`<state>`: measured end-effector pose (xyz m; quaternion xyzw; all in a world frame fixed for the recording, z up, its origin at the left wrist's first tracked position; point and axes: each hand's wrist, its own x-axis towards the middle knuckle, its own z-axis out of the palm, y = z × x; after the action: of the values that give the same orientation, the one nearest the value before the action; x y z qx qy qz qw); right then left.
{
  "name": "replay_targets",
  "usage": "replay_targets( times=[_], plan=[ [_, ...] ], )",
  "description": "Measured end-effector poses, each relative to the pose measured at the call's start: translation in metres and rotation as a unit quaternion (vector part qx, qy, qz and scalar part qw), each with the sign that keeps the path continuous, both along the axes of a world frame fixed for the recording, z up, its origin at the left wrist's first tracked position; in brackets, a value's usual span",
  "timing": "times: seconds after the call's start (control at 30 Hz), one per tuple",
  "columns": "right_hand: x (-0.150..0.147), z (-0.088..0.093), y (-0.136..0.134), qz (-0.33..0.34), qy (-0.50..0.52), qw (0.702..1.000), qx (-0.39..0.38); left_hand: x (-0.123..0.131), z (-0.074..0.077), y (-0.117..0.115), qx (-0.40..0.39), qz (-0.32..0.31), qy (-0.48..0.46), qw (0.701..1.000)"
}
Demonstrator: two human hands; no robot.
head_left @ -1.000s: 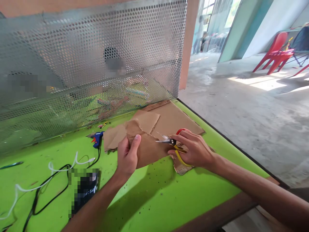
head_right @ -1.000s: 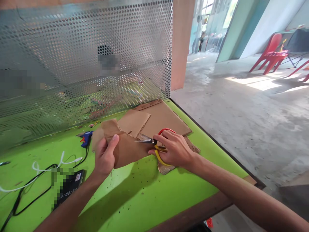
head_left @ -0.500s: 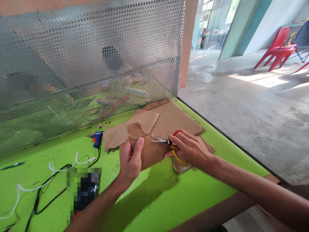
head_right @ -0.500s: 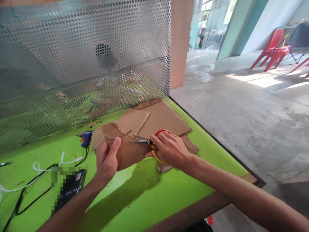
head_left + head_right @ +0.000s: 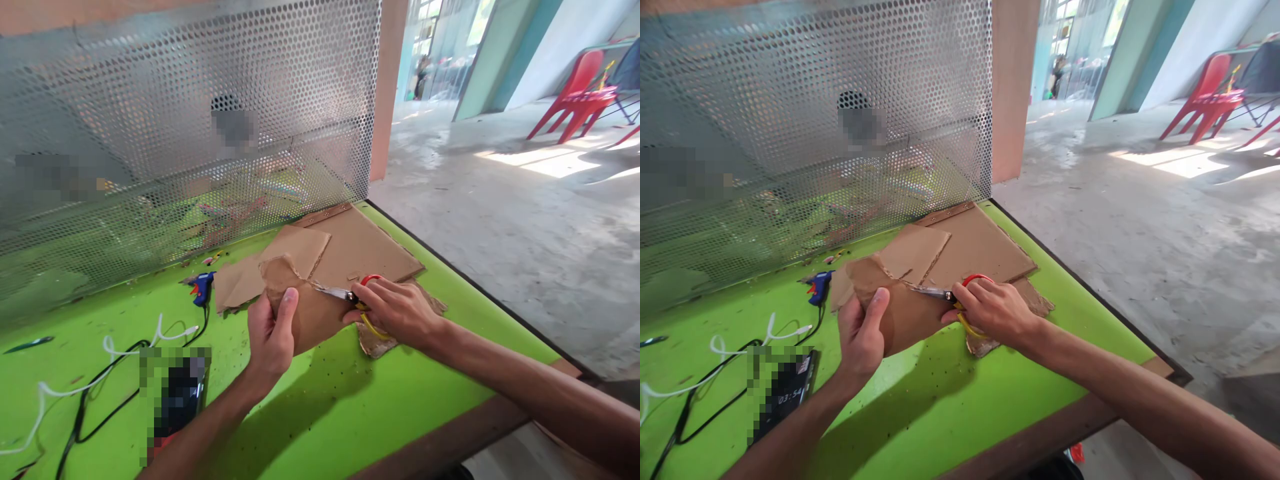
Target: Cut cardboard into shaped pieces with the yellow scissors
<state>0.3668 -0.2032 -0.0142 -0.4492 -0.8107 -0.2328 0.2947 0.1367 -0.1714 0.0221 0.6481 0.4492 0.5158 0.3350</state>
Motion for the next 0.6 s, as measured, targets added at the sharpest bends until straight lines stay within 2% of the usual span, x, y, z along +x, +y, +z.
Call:
replay_targets(
  times=[0.3, 0.6],
  plan=[
    [-0.009, 0.0, 0.002, 0.04, 0.007, 0.998, 0.039, 0.001, 0.003, -0.007, 0.032, -0.023, 0.021, 0.999],
    [-0.012, 0.003, -0.004, -0.002, -0.027, 0.999, 0.029, 0.003, -0.001, -0.007, 0.025, -0.029, 0.006, 0.999]
  ],
)
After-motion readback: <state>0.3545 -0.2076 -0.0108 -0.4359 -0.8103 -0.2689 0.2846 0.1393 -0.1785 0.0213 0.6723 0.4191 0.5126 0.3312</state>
